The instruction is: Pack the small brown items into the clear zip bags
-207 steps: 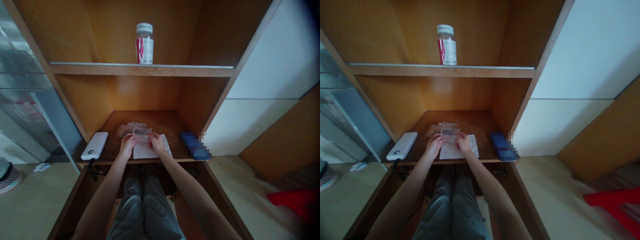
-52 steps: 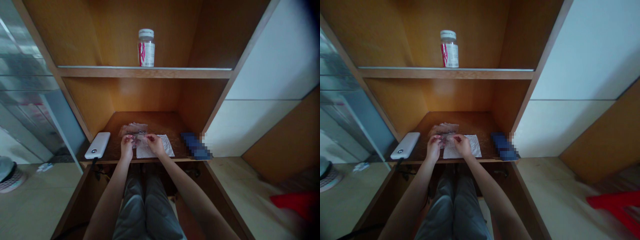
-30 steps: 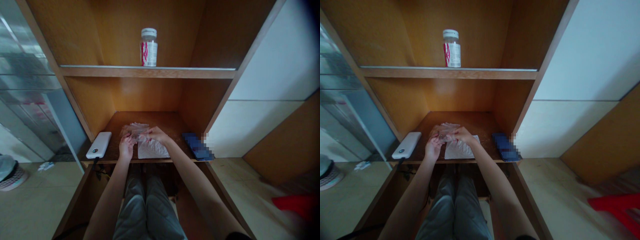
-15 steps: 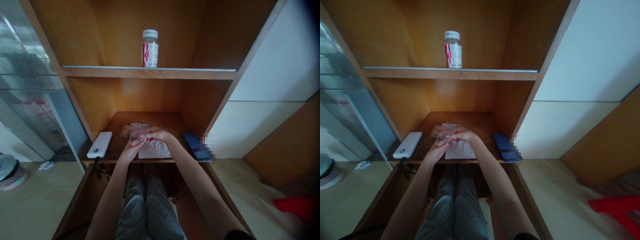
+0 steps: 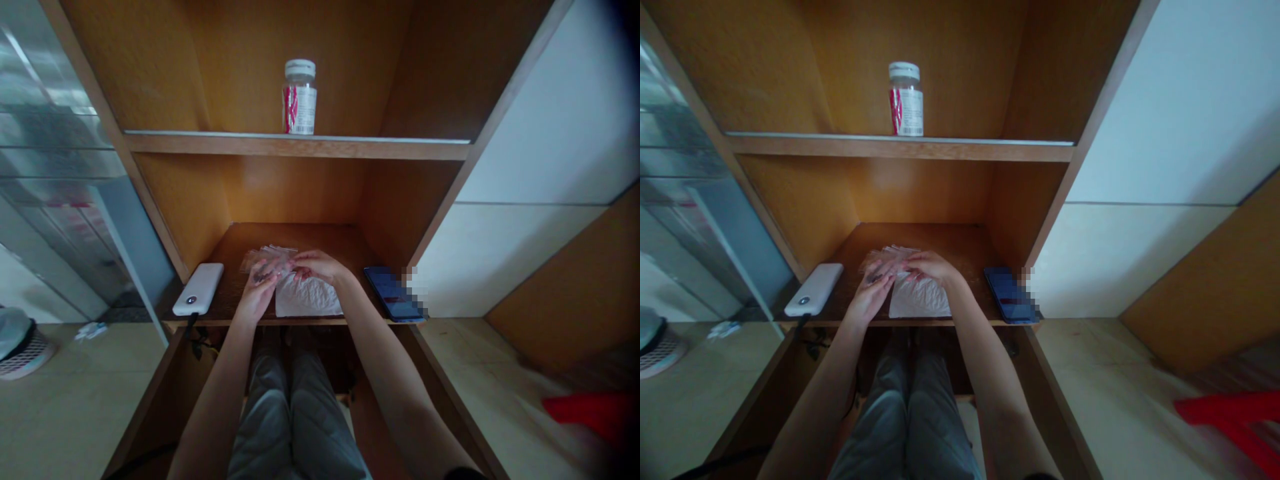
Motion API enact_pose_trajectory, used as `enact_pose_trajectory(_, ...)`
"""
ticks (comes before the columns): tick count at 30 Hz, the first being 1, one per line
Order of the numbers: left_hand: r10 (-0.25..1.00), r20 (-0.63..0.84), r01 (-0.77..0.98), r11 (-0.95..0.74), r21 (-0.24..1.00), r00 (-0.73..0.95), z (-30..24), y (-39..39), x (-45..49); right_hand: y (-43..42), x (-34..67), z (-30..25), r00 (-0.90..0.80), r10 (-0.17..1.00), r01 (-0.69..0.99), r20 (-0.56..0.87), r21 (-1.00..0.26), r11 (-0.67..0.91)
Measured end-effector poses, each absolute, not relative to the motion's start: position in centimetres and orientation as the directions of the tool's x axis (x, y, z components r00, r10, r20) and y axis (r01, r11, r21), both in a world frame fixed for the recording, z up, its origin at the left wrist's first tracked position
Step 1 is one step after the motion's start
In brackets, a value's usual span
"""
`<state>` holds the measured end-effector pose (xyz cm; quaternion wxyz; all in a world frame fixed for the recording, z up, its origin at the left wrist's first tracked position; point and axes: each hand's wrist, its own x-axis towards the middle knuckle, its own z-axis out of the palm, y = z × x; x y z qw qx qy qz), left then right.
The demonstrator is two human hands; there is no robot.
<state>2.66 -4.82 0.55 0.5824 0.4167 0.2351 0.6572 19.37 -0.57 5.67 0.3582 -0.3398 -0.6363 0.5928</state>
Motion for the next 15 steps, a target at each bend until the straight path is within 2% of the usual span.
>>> enact_pose_trajectory(2, 0.959, 0.282, -0.593, -0.241, 0.768, -0.024, 0.7, -4.7, 2.1, -0.4, 18.9, 5.0, -0.199, 0.972, -0.117, 0.121, -0.988, 0.099)
enact_pose_trajectory(4, 0.96, 0.275, -0.59, -0.251, 0.768, -0.05, 0.8, -4.6, 1.4, -0.3, 17.7, 4.0, 0.153, 0.973, -0.229, 0.17, -0.952, 0.202)
enact_pose_trajectory(5, 0.962, 0.267, -0.581, -0.246, 0.776, -0.051, 0.9, -4.5, 1.1, -0.3, 16.8, 3.3, 0.235, 0.954, -0.258, 0.186, -0.934, 0.246)
enact_pose_trajectory(10, 0.964, 0.265, -0.538, -0.224, 0.813, -0.001, 1.3, -4.6, -0.5, -1.0, 12.5, 0.5, 0.184, 0.956, -0.347, 0.23, -0.894, 0.282)
enact_pose_trajectory(15, 0.971, 0.228, -0.458, -0.172, 0.872, 0.069, 1.2, -4.8, -1.6, -0.9, 11.1, -0.5, 0.125, 0.964, -0.308, 0.236, -0.914, 0.264)
